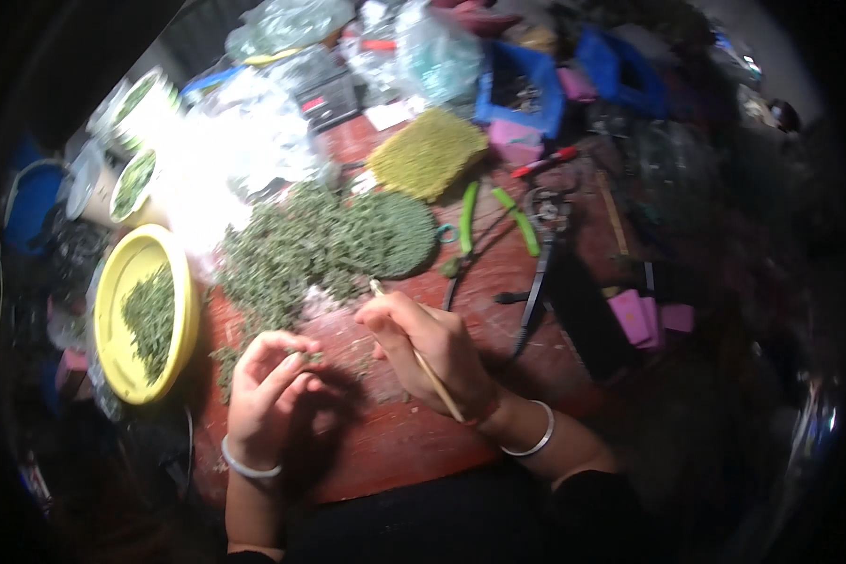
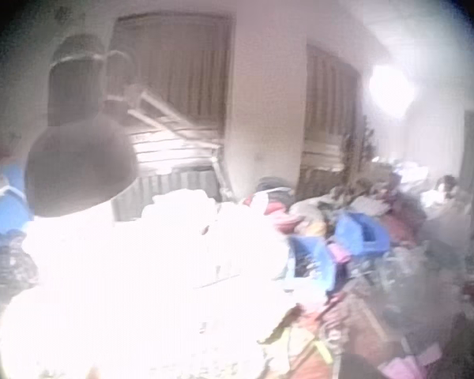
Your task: The person solders small green artificial plant stems together using a soldering iron, while picking up and placing additional plant pieces from a cluttered workspace.
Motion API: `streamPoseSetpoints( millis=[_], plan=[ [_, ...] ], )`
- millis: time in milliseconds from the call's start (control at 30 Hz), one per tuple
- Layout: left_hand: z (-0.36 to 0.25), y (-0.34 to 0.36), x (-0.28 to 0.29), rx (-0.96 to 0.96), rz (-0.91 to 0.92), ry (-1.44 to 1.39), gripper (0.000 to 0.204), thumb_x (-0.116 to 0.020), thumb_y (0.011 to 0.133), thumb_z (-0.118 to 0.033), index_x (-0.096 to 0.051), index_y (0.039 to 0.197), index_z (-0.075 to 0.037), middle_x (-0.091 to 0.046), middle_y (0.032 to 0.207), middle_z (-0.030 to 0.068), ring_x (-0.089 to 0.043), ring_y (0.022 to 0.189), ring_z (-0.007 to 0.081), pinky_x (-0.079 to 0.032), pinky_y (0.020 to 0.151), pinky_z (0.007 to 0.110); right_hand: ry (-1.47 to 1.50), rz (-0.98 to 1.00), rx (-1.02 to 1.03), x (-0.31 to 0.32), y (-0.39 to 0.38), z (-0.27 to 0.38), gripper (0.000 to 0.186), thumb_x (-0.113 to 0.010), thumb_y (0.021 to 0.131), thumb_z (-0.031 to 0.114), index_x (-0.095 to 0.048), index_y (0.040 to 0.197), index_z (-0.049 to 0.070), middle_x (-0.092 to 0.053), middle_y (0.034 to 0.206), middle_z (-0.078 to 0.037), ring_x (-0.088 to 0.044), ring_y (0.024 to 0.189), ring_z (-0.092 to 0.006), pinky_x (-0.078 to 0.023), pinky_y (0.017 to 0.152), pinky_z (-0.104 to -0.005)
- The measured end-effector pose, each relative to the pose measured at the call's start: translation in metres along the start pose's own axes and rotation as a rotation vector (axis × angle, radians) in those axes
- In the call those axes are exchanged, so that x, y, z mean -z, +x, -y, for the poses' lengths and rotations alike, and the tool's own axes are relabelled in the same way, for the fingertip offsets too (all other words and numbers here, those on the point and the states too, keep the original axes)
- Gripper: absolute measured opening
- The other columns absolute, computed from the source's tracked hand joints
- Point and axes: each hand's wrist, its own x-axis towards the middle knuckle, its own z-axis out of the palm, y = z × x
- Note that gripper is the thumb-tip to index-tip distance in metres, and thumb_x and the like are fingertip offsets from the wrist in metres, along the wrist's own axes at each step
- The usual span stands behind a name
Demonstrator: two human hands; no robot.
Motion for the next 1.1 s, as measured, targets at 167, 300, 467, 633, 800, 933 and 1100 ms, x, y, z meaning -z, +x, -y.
streamPoseSetpoints(
  millis=[167, 300, 467, 633, 800, 933, 1100],
  plan=[
    [-0.002, -0.005, 0.002, -0.048, -0.084, 0.069, 0.017, -0.060, 0.097, 0.003, -0.060, 0.114, 0.000, -0.067, 0.116, 0.0153, -0.069, 0.098, 0.0205, -0.059, 0.079, 0.031, -0.405, -0.226, 0.062, 0.025, 0.008, -0.005, 0.008, -0.067, 0.095, 0.008, -0.065, 0.095, 0.000, -0.067, 0.083, -0.015, -0.068, 0.069, -0.0271, -0.052, 0.061, -0.0344],
    [-0.002, -0.008, 0.003, -0.103, -0.081, 0.059, 0.019, -0.061, 0.098, 0.003, -0.060, 0.117, 0.001, -0.067, 0.118, 0.0154, -0.069, 0.100, 0.0202, -0.060, 0.083, 0.032, -0.845, -0.418, 0.005, 0.064, 0.000, -0.021, 0.013, -0.072, 0.091, 0.013, -0.064, 0.091, 0.004, -0.064, 0.084, -0.016, -0.066, 0.074, -0.0330, -0.051, 0.065, -0.0402],
    [-0.002, -0.003, -0.010, -0.111, -0.065, 0.083, 0.017, -0.060, 0.097, 0.003, -0.061, 0.113, 0.000, -0.067, 0.116, 0.0144, -0.068, 0.099, 0.0193, -0.059, 0.082, 0.031, -1.258, -0.482, -0.233, 0.114, -0.020, -0.046, 0.032, -0.076, 0.087, 0.031, -0.059, 0.091, 0.005, -0.062, 0.087, -0.016, -0.063, 0.080, -0.0389, -0.049, 0.068, -0.0478],
    [-0.002, -0.006, -0.003, -0.133, -0.063, 0.086, 0.016, -0.061, 0.097, 0.003, -0.062, 0.112, 0.000, -0.068, 0.117, 0.0147, -0.068, 0.099, 0.0186, -0.058, 0.083, 0.031, -1.317, -0.441, -0.227, 0.112, -0.014, -0.061, 0.031, -0.075, 0.089, 0.029, -0.058, 0.091, 0.004, -0.062, 0.086, -0.016, -0.062, 0.080, -0.0387, -0.050, 0.067, -0.0458],
    [0.000, -0.004, -0.002, -0.140, -0.057, 0.079, 0.016, -0.062, 0.096, 0.004, -0.062, 0.112, 0.000, -0.068, 0.116, 0.0152, -0.068, 0.099, 0.0187, -0.059, 0.083, 0.032, -0.977, -0.693, 0.104, 0.099, -0.005, -0.057, 0.023, -0.073, 0.094, 0.017, -0.058, 0.097, 0.000, -0.058, 0.074, -0.011, -0.058, 0.064, -0.0267, -0.048, 0.060, -0.0367],
    [-0.001, -0.005, 0.000, -0.124, -0.083, 0.080, 0.015, -0.062, 0.096, 0.004, -0.062, 0.111, 0.000, -0.068, 0.116, 0.0155, -0.068, 0.099, 0.0188, -0.059, 0.084, 0.032, -0.538, -0.392, -0.020, 0.068, 0.007, -0.022, 0.015, -0.072, 0.093, 0.008, -0.062, 0.100, -0.002, -0.063, 0.078, -0.012, -0.060, 0.062, -0.0165, -0.046, 0.056, -0.0311],
    [-0.002, -0.003, -0.002, -0.112, -0.091, 0.084, 0.015, -0.062, 0.096, 0.004, -0.062, 0.111, 0.000, -0.068, 0.115, 0.0150, -0.067, 0.100, 0.0190, -0.059, 0.084, 0.032, -0.807, -0.435, 0.159, 0.055, 0.007, -0.029, 0.016, -0.075, 0.088, 0.008, -0.067, 0.100, 0.000, -0.067, 0.086, -0.018, -0.066, 0.076, -0.0364, -0.052, 0.064, -0.0389]
  ],
)
